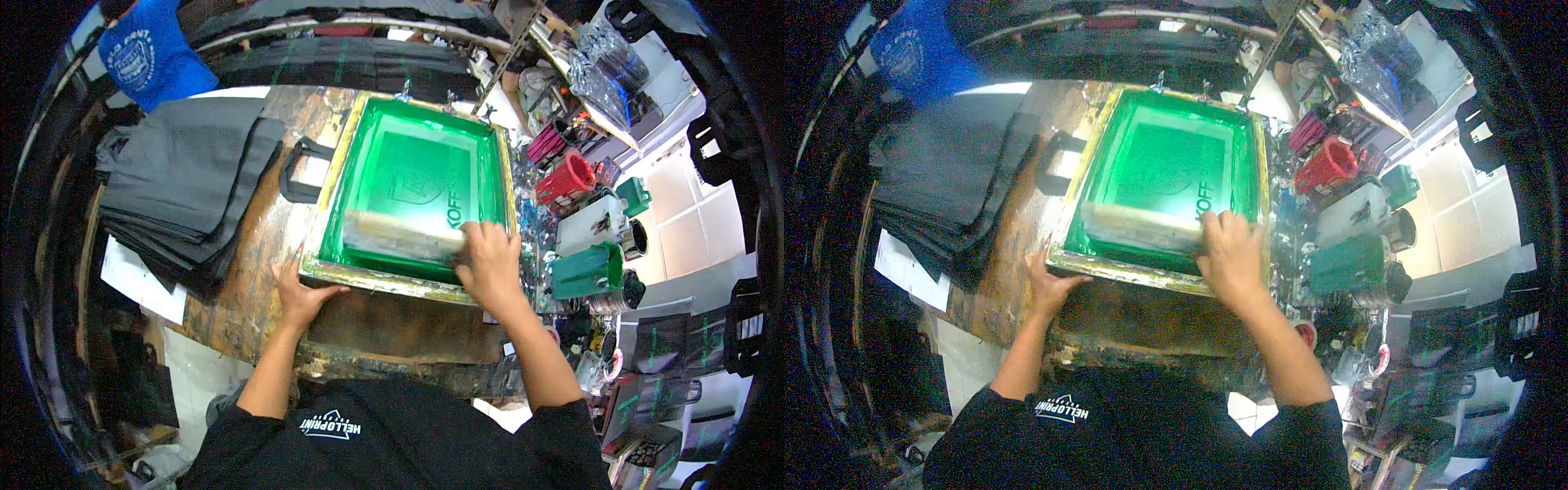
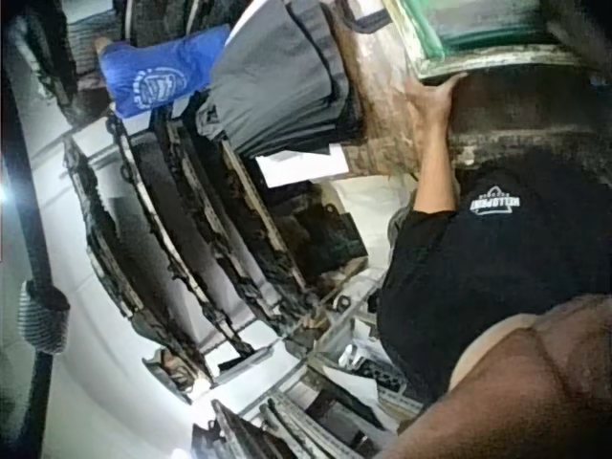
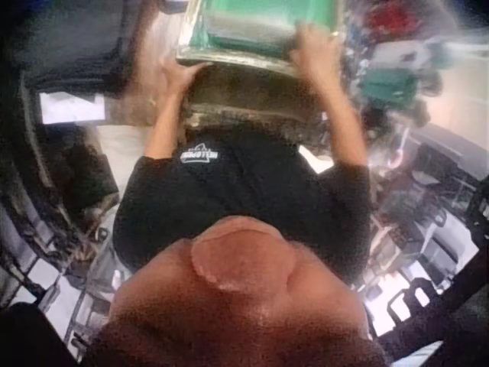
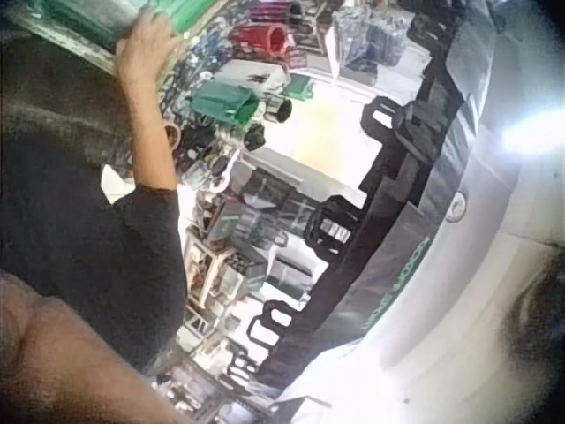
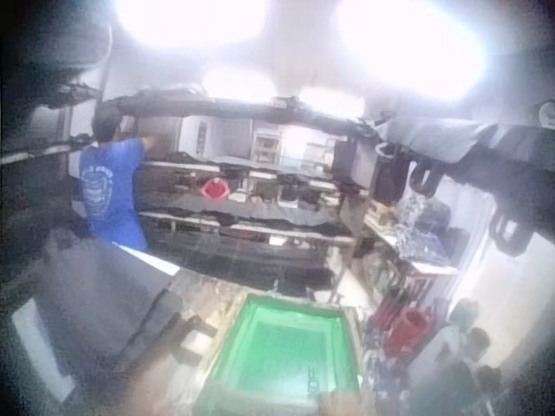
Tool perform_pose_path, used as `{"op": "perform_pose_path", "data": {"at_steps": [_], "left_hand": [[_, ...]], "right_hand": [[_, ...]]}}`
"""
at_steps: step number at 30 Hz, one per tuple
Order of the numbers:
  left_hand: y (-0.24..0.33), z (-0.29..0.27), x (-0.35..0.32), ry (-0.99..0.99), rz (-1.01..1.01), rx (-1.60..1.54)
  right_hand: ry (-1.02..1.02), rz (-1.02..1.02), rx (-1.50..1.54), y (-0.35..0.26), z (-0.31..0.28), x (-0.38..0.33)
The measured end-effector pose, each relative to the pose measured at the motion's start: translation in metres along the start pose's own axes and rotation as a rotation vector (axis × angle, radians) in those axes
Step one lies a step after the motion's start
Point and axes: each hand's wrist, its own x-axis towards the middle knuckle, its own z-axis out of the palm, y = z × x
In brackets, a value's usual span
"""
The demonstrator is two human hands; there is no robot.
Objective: The person performs screen printing on black tote bags using a squeegee and green ink. They repeatedly place a bag on a table, pull ink across a screen to print a logo, and hand the finished bag to a colleague.
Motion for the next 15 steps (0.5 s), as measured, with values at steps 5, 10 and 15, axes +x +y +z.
{"op": "perform_pose_path", "data": {"at_steps": [5, 10, 15], "left_hand": [[0.0, -0.001, 0.004, 0.007, 0.163, 0.112], [0.003, -0.001, 0.005, -0.018, 0.125, 0.111], [-0.003, -0.002, 0.001, -0.046, 0.079, 0.111]], "right_hand": [[-0.057, 0.027, 0.064, 0.012, -0.014, 0.018], [-0.151, -0.037, 0.062, 0.01, -0.022, 0.018], [-0.171, 0.002, 0.022, -0.017, 0.004, -0.009]]}}
